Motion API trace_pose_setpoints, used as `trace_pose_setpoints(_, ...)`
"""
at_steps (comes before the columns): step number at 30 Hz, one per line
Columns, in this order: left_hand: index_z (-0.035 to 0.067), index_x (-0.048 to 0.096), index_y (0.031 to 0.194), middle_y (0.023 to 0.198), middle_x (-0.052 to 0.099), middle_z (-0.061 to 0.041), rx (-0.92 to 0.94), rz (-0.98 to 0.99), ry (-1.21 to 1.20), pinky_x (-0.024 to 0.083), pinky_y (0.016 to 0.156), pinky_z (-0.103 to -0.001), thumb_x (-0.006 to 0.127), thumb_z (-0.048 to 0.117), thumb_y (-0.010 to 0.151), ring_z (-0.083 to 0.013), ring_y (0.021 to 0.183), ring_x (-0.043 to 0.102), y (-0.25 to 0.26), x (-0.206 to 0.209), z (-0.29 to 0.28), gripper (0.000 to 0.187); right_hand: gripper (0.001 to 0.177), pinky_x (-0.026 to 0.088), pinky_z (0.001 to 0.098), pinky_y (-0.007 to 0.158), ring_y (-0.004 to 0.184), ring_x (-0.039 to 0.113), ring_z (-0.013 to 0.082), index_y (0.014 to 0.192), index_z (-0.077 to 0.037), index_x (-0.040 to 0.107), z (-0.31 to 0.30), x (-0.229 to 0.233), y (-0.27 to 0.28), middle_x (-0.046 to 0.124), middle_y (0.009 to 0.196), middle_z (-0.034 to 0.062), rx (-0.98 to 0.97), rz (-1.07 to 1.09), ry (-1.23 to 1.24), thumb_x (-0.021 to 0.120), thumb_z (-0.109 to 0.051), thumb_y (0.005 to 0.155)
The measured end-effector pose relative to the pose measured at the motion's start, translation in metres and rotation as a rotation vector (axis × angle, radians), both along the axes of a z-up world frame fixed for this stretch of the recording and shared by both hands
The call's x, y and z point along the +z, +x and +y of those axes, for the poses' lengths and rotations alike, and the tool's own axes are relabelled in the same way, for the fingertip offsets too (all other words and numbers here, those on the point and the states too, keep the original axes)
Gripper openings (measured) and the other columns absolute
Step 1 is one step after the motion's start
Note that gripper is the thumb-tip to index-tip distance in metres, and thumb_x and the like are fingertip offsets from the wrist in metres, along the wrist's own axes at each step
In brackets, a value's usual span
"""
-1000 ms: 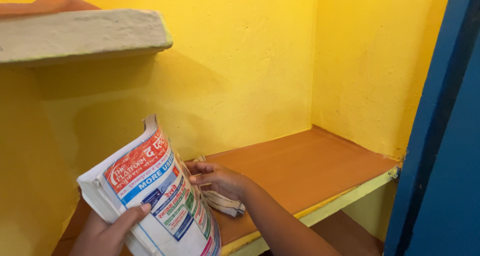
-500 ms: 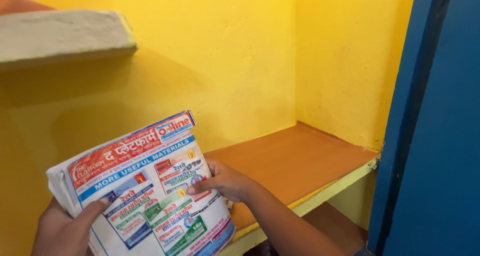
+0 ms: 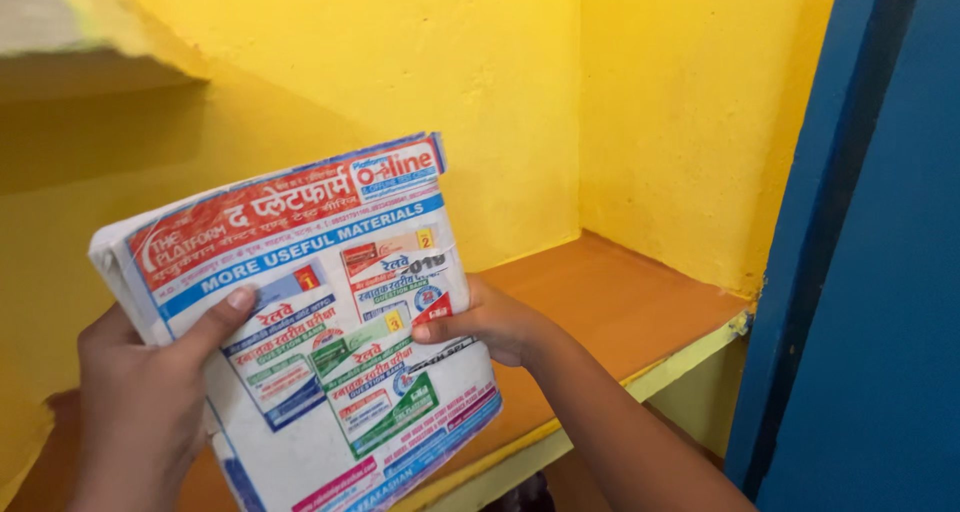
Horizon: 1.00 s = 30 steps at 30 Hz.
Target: The person wipes a shelf with a cloth, retrieves a magazine and a textbook from a lower compartment, wipes both items with the cloth, and places them back on the shelf.
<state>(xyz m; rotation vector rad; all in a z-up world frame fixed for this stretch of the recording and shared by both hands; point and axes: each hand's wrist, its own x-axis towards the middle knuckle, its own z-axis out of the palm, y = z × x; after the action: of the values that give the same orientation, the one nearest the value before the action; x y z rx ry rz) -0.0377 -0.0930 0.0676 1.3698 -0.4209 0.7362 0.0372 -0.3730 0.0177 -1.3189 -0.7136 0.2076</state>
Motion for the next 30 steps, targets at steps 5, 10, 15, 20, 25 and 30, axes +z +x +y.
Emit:
trace_pose_setpoints(5,0.0,0.065,0.12,0.111,0.076,-0.013,0.11,0.003,0.124,0.059,0.085,-0.033,0.08,0.008,0.085,-0.021,0.097,0.074,0.046,0.023,-0.044,0.039,0.054,0.063,0.0398,0.09,0.101,0.076,0.0239,0.126,0.003,0.061,-0.033,0.006,0.015,0.076,0.114,0.0169,-0.329,-0.117,0.056,0.083,-0.007,0.077)
trace_pose_setpoints(10,0.002,0.059,0.127,0.112,0.076,-0.016,0.304,-0.016,0.337,0.057,0.087,-0.038,0.083,0.014,0.084,-0.0269,0.101,0.075,0.099,0.022,-0.105,0.051,0.053,0.064,0.0364,0.084,0.093,0.075,0.0205,0.125,0.003,0.061,-0.077,0.006,0.032,0.076,0.109,0.0165,-0.593,-0.184,0.093,0.081,-0.005,0.077)
trace_pose_setpoints(15,-0.002,0.024,0.155,0.146,0.051,-0.029,0.256,-0.138,0.35,0.048,0.097,-0.044,0.082,0.011,0.076,-0.0375,0.13,0.054,0.155,-0.047,-0.187,0.099,0.049,0.063,0.0345,0.081,0.092,0.074,0.0181,0.124,0.003,0.061,-0.132,-0.008,0.057,0.076,0.107,0.0128,-0.831,-0.248,0.082,0.08,-0.009,0.081)
trace_pose_setpoints(20,0.006,0.023,0.159,0.152,0.047,-0.024,0.054,0.106,0.376,0.041,0.11,-0.043,0.08,0.016,0.08,-0.033,0.143,0.047,0.188,-0.135,-0.258,0.098,0.041,0.061,0.0314,0.081,0.091,0.073,0.0157,0.12,0.005,0.064,-0.175,-0.024,0.094,0.077,0.104,0.011,-1.038,-0.363,0.071,0.079,-0.013,0.085)
trace_pose_setpoints(25,0.004,0.028,0.156,0.152,0.047,-0.024,0.131,0.004,0.515,0.039,0.112,-0.045,0.081,0.015,0.072,-0.0357,0.141,0.046,0.226,-0.173,-0.265,0.1,0.036,0.059,0.0328,0.076,0.083,0.073,0.0175,0.112,0.0,0.069,-0.211,-0.037,0.128,0.077,0.092,0.0107,-1.373,-0.334,-0.161,0.081,-0.014,0.082)
trace_pose_setpoints(30,0.001,0.03,0.155,0.145,0.049,-0.025,0.162,-0.033,0.584,0.041,0.109,-0.048,0.079,0.015,0.069,-0.0401,0.135,0.049,0.234,-0.176,-0.259,0.1,0.038,0.058,0.0343,0.075,0.083,0.073,0.0195,0.114,-0.004,0.069,-0.233,-0.052,0.169,0.077,0.092,0.0107,-1.498,-0.349,-0.1,0.082,-0.013,0.08)
